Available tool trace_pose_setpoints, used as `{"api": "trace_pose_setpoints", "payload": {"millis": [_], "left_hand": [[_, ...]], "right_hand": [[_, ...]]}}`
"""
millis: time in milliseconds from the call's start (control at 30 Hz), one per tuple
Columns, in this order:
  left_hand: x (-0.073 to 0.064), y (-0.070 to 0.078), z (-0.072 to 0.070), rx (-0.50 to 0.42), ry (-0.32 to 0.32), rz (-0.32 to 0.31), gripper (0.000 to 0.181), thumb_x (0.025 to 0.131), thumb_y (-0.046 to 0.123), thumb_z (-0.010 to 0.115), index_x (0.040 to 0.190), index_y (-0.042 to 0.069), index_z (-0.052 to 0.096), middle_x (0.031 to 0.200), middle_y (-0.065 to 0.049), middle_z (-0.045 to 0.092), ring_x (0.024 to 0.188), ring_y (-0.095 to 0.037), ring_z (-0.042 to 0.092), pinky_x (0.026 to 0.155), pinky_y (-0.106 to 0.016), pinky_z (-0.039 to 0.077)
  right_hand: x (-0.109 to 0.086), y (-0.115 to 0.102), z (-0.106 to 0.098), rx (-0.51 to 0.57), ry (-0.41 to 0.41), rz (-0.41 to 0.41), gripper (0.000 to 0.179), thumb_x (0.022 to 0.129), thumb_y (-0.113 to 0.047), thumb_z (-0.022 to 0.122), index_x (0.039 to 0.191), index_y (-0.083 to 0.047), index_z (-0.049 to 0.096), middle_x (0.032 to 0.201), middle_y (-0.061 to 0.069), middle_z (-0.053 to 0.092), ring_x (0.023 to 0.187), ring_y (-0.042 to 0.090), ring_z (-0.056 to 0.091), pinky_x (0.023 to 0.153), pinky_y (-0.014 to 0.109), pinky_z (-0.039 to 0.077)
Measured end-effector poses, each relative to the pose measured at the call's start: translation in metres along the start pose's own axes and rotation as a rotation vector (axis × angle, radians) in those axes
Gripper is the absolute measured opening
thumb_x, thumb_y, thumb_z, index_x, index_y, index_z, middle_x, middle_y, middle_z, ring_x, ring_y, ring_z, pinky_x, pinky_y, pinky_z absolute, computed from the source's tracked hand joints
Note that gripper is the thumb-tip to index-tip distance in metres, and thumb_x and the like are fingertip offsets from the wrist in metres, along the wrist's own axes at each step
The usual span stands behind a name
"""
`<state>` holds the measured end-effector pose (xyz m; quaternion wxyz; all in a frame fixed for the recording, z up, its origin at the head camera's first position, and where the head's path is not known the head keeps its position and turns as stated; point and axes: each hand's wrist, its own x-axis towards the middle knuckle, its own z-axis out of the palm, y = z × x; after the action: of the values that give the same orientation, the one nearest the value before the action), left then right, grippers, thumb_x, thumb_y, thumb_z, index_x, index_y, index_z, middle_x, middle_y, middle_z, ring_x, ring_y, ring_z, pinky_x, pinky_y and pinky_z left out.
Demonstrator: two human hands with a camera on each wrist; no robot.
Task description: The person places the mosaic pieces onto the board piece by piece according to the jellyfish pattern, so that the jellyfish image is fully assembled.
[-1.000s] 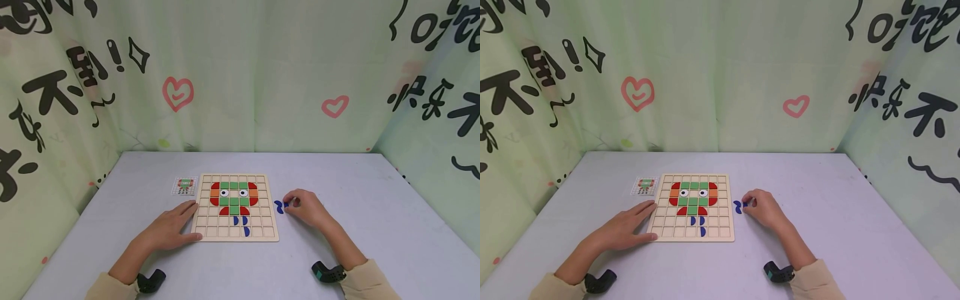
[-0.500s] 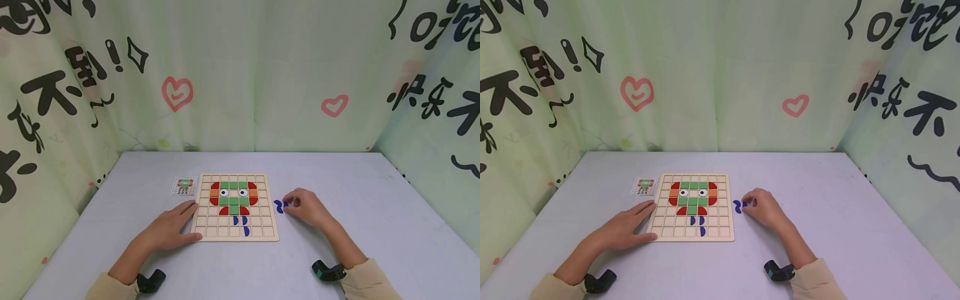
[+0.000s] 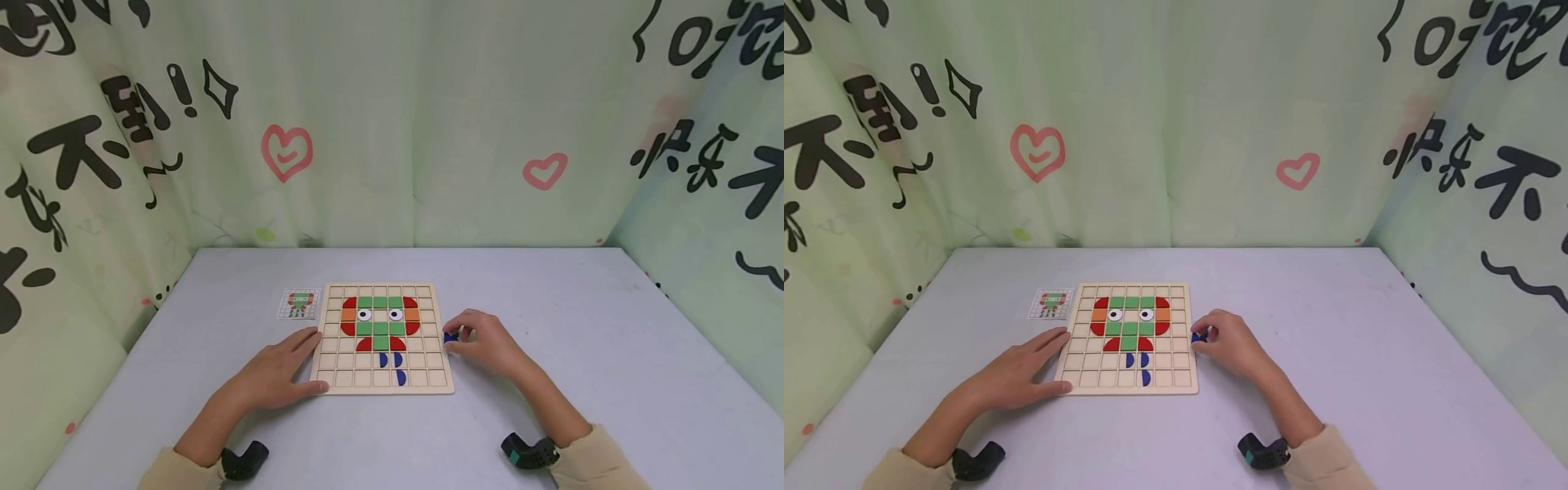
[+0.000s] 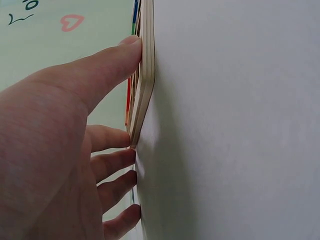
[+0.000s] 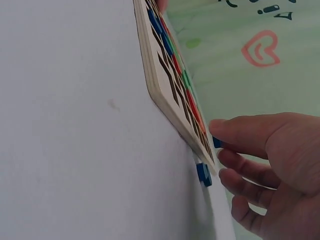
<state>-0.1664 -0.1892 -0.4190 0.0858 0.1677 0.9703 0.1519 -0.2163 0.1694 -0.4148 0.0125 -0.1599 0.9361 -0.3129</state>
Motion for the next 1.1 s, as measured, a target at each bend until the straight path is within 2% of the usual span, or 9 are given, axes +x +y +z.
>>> {"api": "trace_pose_setpoints", "payload": {"millis": [400,667,1100], "left_hand": [[0.002,-0.003,0.001,0.006,0.002,0.01,0.089,0.083,0.058,0.066,0.151,0.01,0.034,0.157,-0.009,0.032,0.143,-0.03,0.035,0.108,-0.055,0.037],[0.001,-0.002,0.001,0.005,-0.003,-0.007,0.091,0.082,0.059,0.066,0.151,0.01,0.033,0.157,-0.009,0.031,0.143,-0.03,0.034,0.109,-0.055,0.036],[0.0,-0.001,0.0,-0.005,0.003,0.0,0.09,0.083,0.058,0.066,0.151,0.01,0.034,0.157,-0.009,0.032,0.143,-0.03,0.034,0.109,-0.056,0.036]], "right_hand": [[-0.004,-0.026,0.013,0.05,-0.058,-0.015,0.021,0.079,-0.016,0.079,0.099,-0.014,0.074,0.092,-0.002,0.064,0.078,0.013,0.052,0.063,0.022,0.042],[-0.005,-0.041,0.025,0.073,-0.109,-0.098,0.018,0.08,-0.017,0.078,0.097,-0.016,0.073,0.095,-0.005,0.065,0.081,0.01,0.054,0.066,0.021,0.046],[-0.006,-0.066,0.041,0.089,-0.187,-0.17,0.018,0.079,-0.019,0.08,0.096,-0.016,0.075,0.087,-0.006,0.064,0.073,0.01,0.052,0.06,0.019,0.046]]}}
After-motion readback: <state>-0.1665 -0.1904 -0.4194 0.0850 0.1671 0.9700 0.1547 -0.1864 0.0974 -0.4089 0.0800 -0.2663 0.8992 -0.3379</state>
